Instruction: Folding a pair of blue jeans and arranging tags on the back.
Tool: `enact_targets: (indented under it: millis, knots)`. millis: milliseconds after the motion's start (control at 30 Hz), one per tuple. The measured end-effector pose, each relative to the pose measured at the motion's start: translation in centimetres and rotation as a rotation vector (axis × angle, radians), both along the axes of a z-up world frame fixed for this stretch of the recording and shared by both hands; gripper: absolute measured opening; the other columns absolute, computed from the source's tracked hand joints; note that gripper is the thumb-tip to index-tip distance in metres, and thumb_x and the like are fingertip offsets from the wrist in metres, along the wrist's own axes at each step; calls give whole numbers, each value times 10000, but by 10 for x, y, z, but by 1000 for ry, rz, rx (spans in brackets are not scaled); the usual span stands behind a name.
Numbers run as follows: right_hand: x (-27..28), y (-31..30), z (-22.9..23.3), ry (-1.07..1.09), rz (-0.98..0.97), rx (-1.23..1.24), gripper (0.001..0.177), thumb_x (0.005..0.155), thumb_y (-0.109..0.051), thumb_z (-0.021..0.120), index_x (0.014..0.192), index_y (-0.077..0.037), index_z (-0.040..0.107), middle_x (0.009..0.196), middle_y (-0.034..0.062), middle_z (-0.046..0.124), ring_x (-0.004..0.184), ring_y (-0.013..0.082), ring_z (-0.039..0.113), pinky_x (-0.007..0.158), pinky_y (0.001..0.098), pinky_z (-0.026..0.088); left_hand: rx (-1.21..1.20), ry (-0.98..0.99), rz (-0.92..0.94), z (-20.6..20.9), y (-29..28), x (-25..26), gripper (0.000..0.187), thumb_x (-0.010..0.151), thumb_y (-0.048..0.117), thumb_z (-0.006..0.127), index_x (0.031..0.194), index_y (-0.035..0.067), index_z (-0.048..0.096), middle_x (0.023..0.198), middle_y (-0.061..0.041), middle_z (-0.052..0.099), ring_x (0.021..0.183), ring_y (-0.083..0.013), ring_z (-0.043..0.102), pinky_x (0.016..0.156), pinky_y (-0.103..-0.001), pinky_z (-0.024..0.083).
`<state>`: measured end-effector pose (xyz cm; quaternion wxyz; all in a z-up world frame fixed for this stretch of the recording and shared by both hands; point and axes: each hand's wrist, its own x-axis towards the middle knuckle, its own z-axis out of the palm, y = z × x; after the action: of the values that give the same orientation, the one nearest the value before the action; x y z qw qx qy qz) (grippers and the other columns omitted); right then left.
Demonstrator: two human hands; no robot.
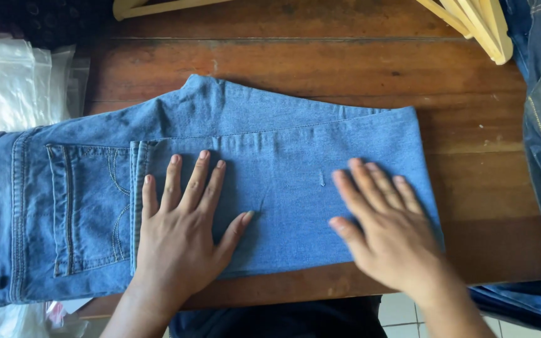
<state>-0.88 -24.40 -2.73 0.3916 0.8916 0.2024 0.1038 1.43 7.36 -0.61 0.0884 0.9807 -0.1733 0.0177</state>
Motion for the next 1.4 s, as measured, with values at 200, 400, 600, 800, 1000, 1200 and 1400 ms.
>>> enact_targets:
  millis: [200, 400, 600, 800, 1000, 1200, 1400]
  knots:
    - [-4, -45, 8, 485, -416, 904, 768, 998, -598, 184, 1579, -99, 237, 1692, 81, 157, 1527, 276, 127, 1128, 700, -49, 12, -13, -26, -4, 2, 0, 806, 988, 660, 395, 1508, 48, 463, 1637, -213, 357, 1497, -539, 231, 1144, -744, 131]
    - [3, -29, 17, 398, -407, 774, 829, 1025, -661, 241, 1488, 4, 410, 1631, 177, 348, 1536, 312, 243, 1061, 755, -254, 125, -135, -50, -4, -7, -3, 805, 977, 633, 441, 1487, 13, 483, 1612, -242, 403, 1445, -569, 350, 1085, -767, 279]
    - [39, 43, 38, 455, 12, 838, 727, 1010, -483, 411, 1546, -4, 308, 1624, 249, 236, 1503, 377, 140, 1088, 747, -126, 185, -150, -228, 15, -36, 10, 638, 981, 483, 468, 1431, 36, 529, 1529, -166, 514, 1473, -384, 395, 1171, -676, 239]
    - [57, 74, 19, 604, 290, 953, 649, 1002, -406, 457, 1481, 29, 405, 1618, 271, 282, 1524, 398, 199, 1201, 575, 117, 118, -146, -354, -4, -24, 41, 722, 1045, 551, 358, 1558, 45, 387, 1610, -200, 405, 1502, -399, 325, 1180, -709, 147]
    - [58, 71, 18, 555, 304, 946, 725, 995, -461, 477, 1534, 8, 354, 1643, 186, 300, 1529, 320, 243, 1218, 529, 144, 28, -140, -294, -8, -3, 47, 780, 1000, 646, 421, 1560, 103, 424, 1657, -54, 385, 1531, -311, 304, 1118, -759, 192]
    - [84, 20, 11, 557, 94, 710, 700, 1084, -585, 7, 1602, -125, 109, 1693, 58, 40, 1514, 247, 46, 1212, 441, 37, 59, -112, -290, -11, -4, 48, 765, 1024, 653, 349, 1553, 105, 420, 1659, -81, 362, 1531, -323, 276, 1096, -806, 176]
    - [87, -48, 6, 502, -271, 774, 770, 1004, -636, -69, 1599, -165, 60, 1696, -25, 25, 1526, 179, 1, 1193, 548, -121, 57, -110, -299, -11, -4, 49, 752, 1023, 642, 354, 1543, 104, 428, 1662, -83, 355, 1532, -326, 272, 1078, -823, 187]
